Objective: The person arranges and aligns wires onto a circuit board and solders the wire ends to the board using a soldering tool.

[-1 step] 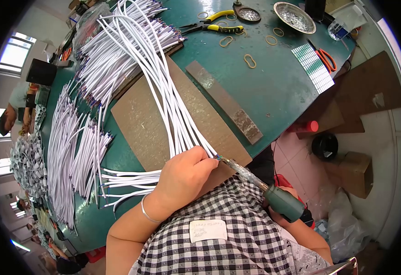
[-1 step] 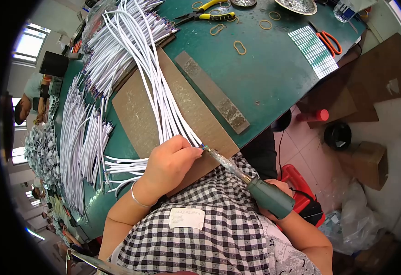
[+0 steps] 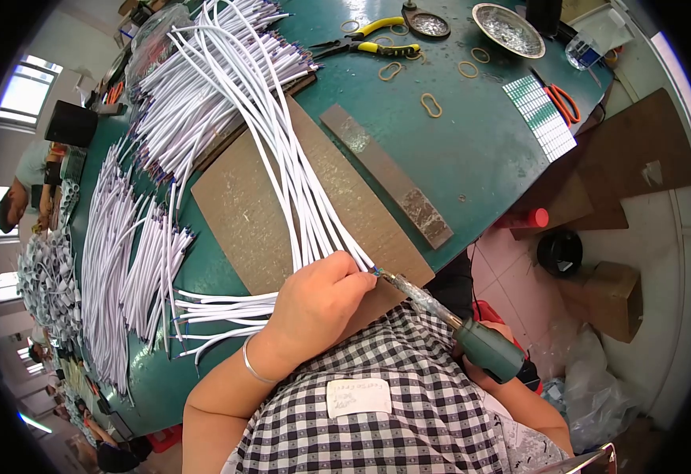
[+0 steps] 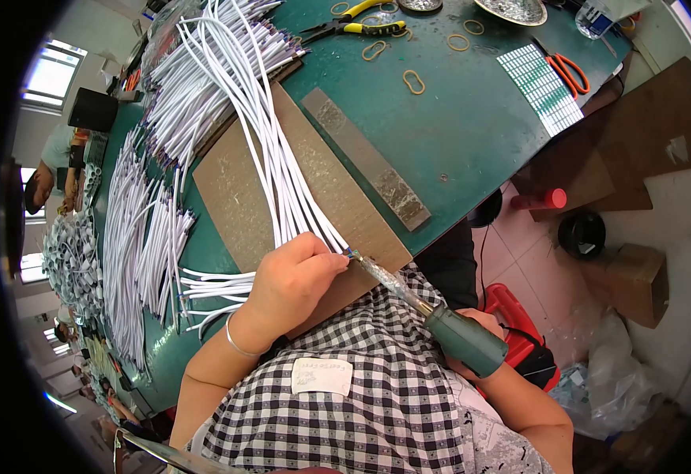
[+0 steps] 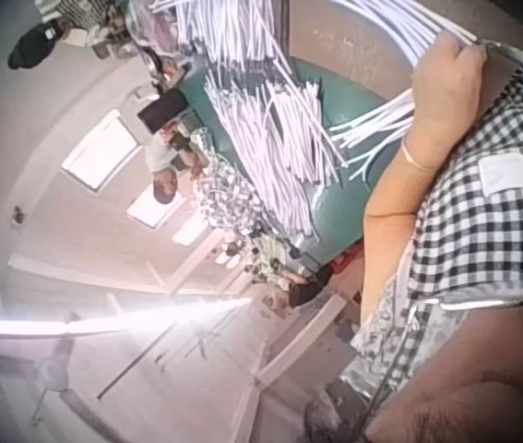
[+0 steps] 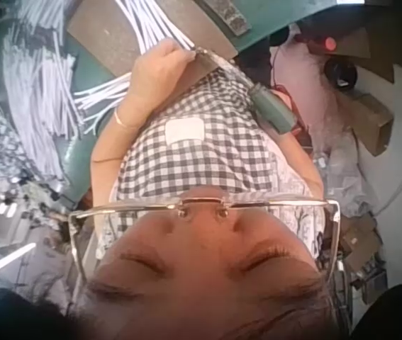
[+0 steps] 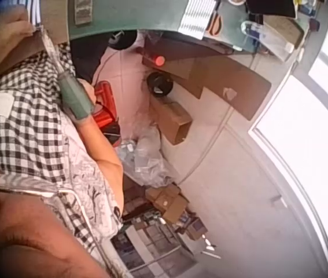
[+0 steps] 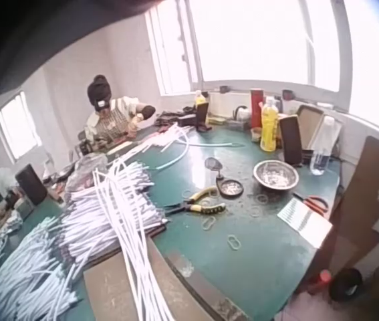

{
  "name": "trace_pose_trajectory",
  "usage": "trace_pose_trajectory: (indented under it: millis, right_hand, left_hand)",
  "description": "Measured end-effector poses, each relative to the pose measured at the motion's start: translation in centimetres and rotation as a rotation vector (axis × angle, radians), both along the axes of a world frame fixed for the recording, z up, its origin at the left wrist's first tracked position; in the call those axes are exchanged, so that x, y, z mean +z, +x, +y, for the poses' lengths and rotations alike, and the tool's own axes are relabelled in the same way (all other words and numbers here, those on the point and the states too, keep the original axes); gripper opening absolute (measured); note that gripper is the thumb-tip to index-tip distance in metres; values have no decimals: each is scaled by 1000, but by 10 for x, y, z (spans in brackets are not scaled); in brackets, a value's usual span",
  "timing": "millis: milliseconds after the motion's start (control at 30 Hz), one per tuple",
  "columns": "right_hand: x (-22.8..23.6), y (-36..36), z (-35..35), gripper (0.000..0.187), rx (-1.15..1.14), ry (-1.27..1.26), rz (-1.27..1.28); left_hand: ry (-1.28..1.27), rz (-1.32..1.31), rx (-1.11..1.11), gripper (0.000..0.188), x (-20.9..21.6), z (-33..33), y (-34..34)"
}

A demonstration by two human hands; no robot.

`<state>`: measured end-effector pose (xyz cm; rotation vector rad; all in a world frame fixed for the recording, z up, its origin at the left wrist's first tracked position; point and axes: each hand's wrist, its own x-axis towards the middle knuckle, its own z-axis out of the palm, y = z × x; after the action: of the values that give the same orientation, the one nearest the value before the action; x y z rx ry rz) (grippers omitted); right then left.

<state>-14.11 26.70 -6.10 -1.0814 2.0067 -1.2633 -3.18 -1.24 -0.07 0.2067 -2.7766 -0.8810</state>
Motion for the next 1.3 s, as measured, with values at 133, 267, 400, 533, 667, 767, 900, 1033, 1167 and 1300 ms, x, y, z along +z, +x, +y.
trace_pose_trajectory:
  millis: [133,267,400,533,667,767,900,1033,1167,1300]
  right_hand:
    - [1,1,0,17,-56,56,-116]
    - [-2,0,3,17,-19,53,3]
    - [1,-1,1,17,-8,39,-11]
    - [2,-2,0,16,15,17,0]
    - [-8,2,5,16,-2,-15,31]
    - [-9,2,6,16,0,-7,54]
    - [-13,5,11,17,-30,48,94]
    - [-16,2,11,20,17,72,158]
    - [-13,1,10,25,34,-11,91]
    - [-12,4,10,27,-25,-9,-37]
  left_hand:
    - [34,30,23,14,-2,-1,-1]
    - [26,39,25,15,-3,-2,-2]
    - [33,69,5,15,-5,-4,0]
    - [38,69,-3,15,-5,-5,-1]
    - [48,50,-6,14,-3,-5,-3]
    - [54,35,-13,14,-2,-6,-3]
    - [65,23,-18,15,-2,-7,-4]
    - [79,11,-12,15,-1,-8,-4]
    - [80,4,-16,14,1,-7,-5]
    - [71,-19,-24,14,1,-8,-5]
